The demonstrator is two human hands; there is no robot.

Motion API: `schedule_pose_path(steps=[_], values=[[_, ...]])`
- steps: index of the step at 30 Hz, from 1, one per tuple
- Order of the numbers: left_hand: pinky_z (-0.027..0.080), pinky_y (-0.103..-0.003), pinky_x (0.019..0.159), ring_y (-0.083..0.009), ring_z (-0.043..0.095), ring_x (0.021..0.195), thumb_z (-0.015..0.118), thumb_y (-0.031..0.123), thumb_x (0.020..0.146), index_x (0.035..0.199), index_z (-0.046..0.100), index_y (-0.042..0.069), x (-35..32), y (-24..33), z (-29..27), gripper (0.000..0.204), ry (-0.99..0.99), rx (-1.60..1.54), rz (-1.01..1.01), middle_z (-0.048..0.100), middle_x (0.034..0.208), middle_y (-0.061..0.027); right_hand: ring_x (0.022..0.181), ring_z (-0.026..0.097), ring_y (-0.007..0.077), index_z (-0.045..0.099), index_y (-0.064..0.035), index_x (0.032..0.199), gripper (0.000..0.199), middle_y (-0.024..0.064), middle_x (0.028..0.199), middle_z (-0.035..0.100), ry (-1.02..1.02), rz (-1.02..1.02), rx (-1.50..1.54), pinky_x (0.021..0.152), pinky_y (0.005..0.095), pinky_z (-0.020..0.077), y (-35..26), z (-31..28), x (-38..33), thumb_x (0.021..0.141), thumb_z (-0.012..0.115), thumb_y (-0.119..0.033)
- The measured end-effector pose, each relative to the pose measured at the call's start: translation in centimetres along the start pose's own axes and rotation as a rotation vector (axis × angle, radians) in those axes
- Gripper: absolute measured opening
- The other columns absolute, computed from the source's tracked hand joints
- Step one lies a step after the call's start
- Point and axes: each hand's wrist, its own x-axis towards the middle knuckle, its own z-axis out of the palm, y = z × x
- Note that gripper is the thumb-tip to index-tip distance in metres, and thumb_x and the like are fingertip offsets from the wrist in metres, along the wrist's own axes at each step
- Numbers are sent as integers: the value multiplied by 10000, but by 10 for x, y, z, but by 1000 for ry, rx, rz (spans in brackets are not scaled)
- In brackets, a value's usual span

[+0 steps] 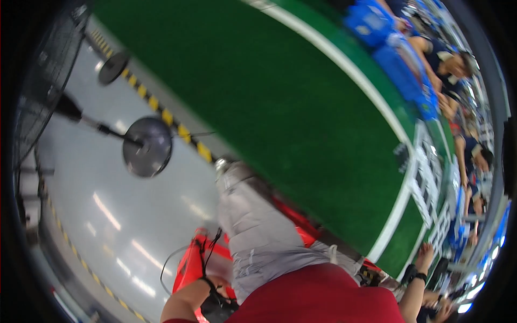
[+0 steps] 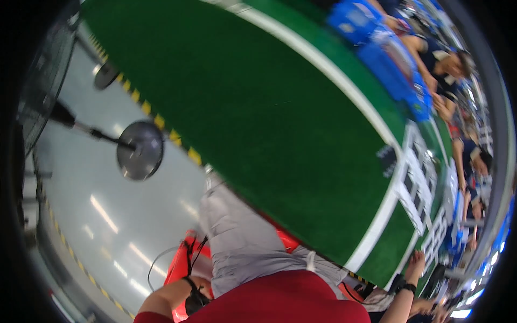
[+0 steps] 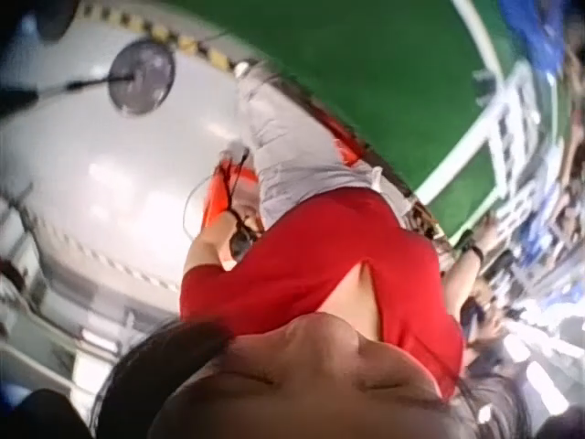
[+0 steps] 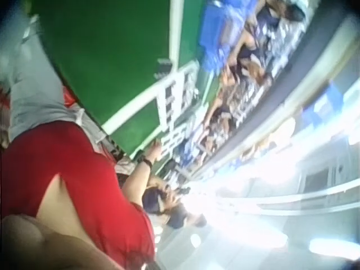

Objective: Assembling black electronic or hardware components on a factory production line.

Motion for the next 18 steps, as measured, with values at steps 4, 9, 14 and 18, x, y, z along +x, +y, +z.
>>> schedule_pose_path(steps=[4, 9, 14, 18], values=[[410, -375, 784, -193, 588, 842, 517, 324, 826, 922, 652, 116, 24, -21, -48, 266, 38, 170, 125, 643, 877, -38, 1090, 454, 177, 442, -24, 1177, 451, 78, 1143, 520, 45, -44, 121, 942, 307, 296, -11, 29, -47, 857, 503, -336], [420, -366, 761, -190, 592, 815, 520, 316, 827, 907, 652, 105, 40, -38, -101, 262, 61, 318, 211, 644, 855, -40, 1036, 480, 171, 492, -45, 1087, 362, 67, 1068, 560, 30, -85, 233, 899, 337, 327, -19, 48, -73, 861, 498, -327], [430, -358, 738, -188, 596, 788, 523, 309, 828, 892, 653, 93, 48, -47, -145, 260, 98, 396, 245, 645, 833, -41, 983, 506, 179, 523, -58, 991, 263, 67, 976, 581, -10, -114, 540, 870, 340, 355, -21, 74, -89, 859, 509, -286], [438, -351, 720, -186, 599, 766, 525, 303, 829, 880, 654, 84, 50, -54, -183, 258, 116, 453, 277, 646, 816, -42, 883, 570, 180, 554, -27, 897, 148, 81, 877, 602, 78, -237, 726, 807, 293, 440, -5, 80, -94, 854, 512, -162]])
